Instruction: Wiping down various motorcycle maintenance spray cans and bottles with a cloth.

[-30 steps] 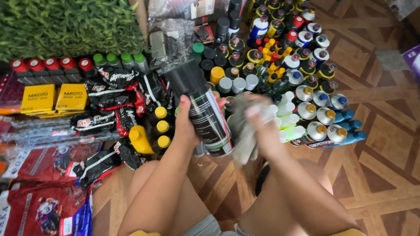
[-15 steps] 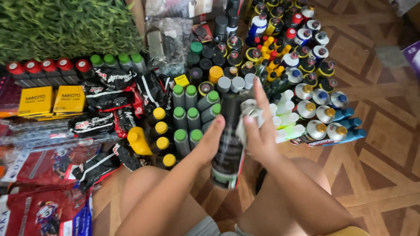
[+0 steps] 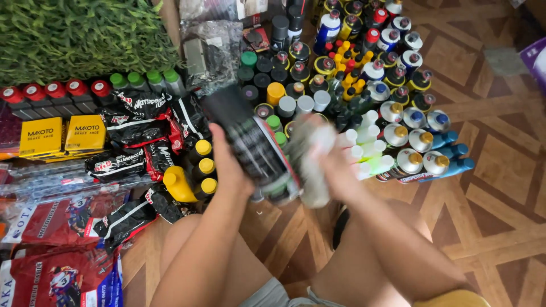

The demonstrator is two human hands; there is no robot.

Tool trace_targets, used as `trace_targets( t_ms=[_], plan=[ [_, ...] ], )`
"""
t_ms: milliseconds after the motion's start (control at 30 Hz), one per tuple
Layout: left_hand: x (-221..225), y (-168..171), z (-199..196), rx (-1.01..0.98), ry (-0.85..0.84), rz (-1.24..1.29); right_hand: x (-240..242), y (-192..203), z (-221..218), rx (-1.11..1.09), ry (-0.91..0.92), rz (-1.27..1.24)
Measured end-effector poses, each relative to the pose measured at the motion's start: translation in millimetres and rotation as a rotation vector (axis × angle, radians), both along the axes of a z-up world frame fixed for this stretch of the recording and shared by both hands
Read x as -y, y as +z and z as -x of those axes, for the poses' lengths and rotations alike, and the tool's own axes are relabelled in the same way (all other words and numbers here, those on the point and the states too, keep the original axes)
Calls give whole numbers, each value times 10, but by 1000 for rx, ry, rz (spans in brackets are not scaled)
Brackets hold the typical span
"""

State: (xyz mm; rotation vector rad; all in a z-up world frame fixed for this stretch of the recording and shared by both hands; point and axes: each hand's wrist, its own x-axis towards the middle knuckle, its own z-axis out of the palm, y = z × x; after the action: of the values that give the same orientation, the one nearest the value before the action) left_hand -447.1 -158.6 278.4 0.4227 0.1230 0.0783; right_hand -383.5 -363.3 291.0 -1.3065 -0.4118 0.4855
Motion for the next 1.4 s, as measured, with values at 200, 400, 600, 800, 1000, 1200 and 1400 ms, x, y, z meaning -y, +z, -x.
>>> trace_targets(
  t_ms=[200,400,600,800,1000,1200,1400],
  plan=[
    [-53,-222,-123,-111,277,-197,-177,311,393,413,173,239],
    [90,-33,22,-85,30,-186,76,-336,150,116,141,-161],
    [248,102,88,203,-1,-332,-79,-493,268,40,-73,18],
    [168,1,34,160,9,-142,-158,215,576,871,-306,345],
    [255,-224,-81,-1,352,-766,-44,56,604,1079,-394,75],
    [529,-45,162,233,327,-1564,-31,466,320,1363,-324,447],
    [538,307,291,152,244,-1845,94,464,28,1184,-564,609]
  ],
)
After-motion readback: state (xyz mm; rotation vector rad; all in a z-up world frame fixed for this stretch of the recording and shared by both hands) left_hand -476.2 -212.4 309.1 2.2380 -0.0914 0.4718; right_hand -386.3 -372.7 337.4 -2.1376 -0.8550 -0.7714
